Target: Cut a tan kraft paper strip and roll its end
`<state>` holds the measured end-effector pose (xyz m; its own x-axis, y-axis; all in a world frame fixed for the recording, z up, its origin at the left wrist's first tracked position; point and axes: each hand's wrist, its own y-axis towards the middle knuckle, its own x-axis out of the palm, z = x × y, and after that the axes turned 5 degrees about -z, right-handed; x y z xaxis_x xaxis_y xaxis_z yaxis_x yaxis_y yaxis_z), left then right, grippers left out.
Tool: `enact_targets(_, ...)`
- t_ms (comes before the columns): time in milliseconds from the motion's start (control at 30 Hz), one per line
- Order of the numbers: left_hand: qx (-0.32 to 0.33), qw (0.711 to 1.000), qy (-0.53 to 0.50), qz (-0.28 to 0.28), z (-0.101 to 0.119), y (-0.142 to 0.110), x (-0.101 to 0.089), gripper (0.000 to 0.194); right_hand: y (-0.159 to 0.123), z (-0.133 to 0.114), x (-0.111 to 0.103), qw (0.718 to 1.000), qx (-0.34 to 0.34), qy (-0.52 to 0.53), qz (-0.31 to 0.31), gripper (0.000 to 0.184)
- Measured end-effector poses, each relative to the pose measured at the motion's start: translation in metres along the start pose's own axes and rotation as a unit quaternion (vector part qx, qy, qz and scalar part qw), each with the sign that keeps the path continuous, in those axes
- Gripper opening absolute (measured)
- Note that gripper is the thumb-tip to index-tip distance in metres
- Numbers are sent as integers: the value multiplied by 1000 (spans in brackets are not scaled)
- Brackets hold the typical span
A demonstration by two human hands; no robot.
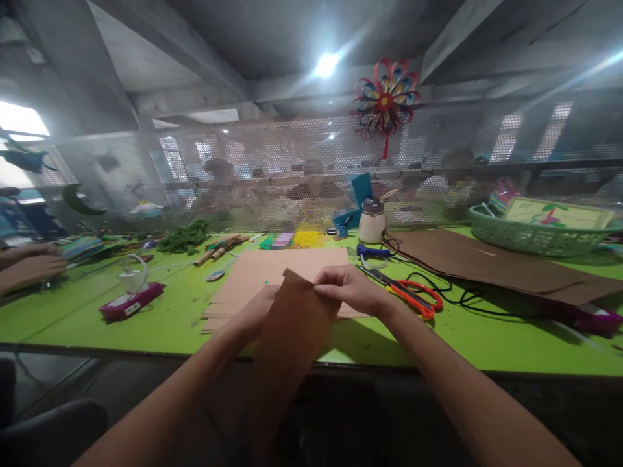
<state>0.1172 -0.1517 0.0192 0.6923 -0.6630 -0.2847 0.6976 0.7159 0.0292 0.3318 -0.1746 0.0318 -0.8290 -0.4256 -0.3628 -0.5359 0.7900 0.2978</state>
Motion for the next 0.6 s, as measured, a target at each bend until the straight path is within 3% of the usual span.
enact_targets(133,-2,997,-51,56,6,-2,-24,47,14,7,-5,992,46,-99,-69,19)
enact_targets(233,7,997,76,32,9,2,-28,43,22,10,0,983,49,-156,-87,18)
enact_targets(333,11,976,218,-14,4,9,-24,30,27,14,7,979,40,-188,-70,18)
enact_targets(400,7,968,251,-12,-2,12,-22,27,26,19,11,978,30,-201,-46,17)
enact_targets(500,3,974,227,12,-9,11,-20,28,21,27,14,984,32,-173,-1,16)
enact_targets(600,-9,986,168,18,-11,5,-21,30,15,32,16,995,70,-68,26,16)
